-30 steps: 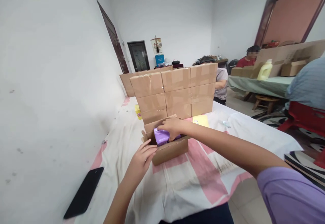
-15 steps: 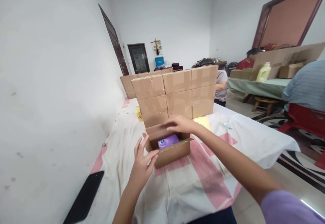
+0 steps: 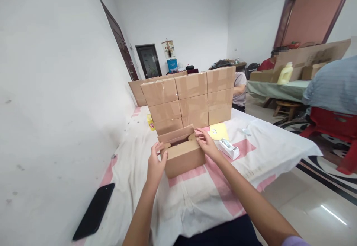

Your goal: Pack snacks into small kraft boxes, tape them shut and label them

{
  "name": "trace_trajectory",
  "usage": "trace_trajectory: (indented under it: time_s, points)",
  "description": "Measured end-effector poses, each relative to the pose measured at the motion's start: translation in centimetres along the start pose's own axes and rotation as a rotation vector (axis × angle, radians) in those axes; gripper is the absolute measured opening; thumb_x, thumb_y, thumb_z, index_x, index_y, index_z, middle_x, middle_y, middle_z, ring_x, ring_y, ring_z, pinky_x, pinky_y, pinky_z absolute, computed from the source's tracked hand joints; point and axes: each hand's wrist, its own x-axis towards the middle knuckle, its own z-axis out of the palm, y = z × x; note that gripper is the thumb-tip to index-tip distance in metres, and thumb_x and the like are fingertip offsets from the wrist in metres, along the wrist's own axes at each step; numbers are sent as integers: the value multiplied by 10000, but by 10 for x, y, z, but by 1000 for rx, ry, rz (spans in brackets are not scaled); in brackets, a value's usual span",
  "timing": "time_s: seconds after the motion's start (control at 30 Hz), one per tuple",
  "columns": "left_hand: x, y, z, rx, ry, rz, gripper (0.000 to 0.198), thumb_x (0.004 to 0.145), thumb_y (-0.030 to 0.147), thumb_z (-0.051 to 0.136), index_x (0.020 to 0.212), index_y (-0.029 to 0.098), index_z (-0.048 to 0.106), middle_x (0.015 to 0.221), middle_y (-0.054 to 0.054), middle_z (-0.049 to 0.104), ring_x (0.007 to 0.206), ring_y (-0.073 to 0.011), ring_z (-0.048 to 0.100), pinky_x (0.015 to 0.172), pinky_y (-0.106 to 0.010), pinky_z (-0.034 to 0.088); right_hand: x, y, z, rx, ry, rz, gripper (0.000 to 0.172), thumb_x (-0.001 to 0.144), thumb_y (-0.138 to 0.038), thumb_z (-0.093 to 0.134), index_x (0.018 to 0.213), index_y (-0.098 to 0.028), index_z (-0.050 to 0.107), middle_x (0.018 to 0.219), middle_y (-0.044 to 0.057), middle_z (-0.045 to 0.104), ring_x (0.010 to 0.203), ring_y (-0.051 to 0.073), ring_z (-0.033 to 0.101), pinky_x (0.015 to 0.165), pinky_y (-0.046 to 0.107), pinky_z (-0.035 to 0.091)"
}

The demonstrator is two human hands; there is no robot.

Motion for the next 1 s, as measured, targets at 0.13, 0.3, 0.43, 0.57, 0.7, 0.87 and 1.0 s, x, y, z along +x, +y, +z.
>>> trace_trajectory:
  time_s: [0.13,0.3,0.43,0.57,0.7,0.87,1.0]
  points:
    - [22,-7,5,79,-16,57,772,833,284,577,1535,188,271,1595,-176,347,1505,-308,297,1205,-508,312,9,8,1,-28,-51,-8,712,850,-186,498,1540,-307,378,1589,70,408,1438,240,396,1156,462,358]
    - [29,2,-9,220,-122,159,597,858,265,534,1441,198,424,1414,-132,544,1358,-276,481,1163,-498,364,6,4,-2,-68,-134,-86,694,873,-152,447,1548,-284,353,1352,71,602,1365,223,460,1190,476,297]
    - [16,20,-12,412,-234,224,390,984,343,402,1325,312,591,1178,-63,669,1122,-255,612,1161,-600,285,-6,-4,2,-93,16,-74,464,947,-258,478,1408,-256,533,1255,91,589,1213,232,543,1090,425,425]
    - [6,33,-2,604,-251,267,534,926,570,513,1386,310,589,1170,-110,629,1116,-332,571,1132,-653,257,-22,-5,-13,-120,26,-71,306,973,-379,518,1141,-232,727,1293,113,552,1208,259,555,1032,404,475]
    - [6,37,5,725,-253,332,604,870,607,590,1360,255,630,1171,-155,613,1105,-379,543,1110,-674,253,-36,13,-88,-273,197,43,302,941,-399,538,999,-224,778,1311,108,596,1186,262,591,989,387,503]
    - [10,30,8,875,-292,403,538,897,549,588,1351,264,639,1106,-144,617,1039,-337,560,961,-515,446,-43,41,-219,-442,439,377,268,852,-294,536,889,-136,750,1020,149,723,973,275,661,849,373,521]
    - [11,31,8,860,-312,380,481,879,512,627,1282,258,687,1104,-131,626,1023,-332,576,926,-500,461,-42,52,-259,-440,363,521,181,770,-231,576,790,-134,727,795,98,730,715,210,650,704,306,507]
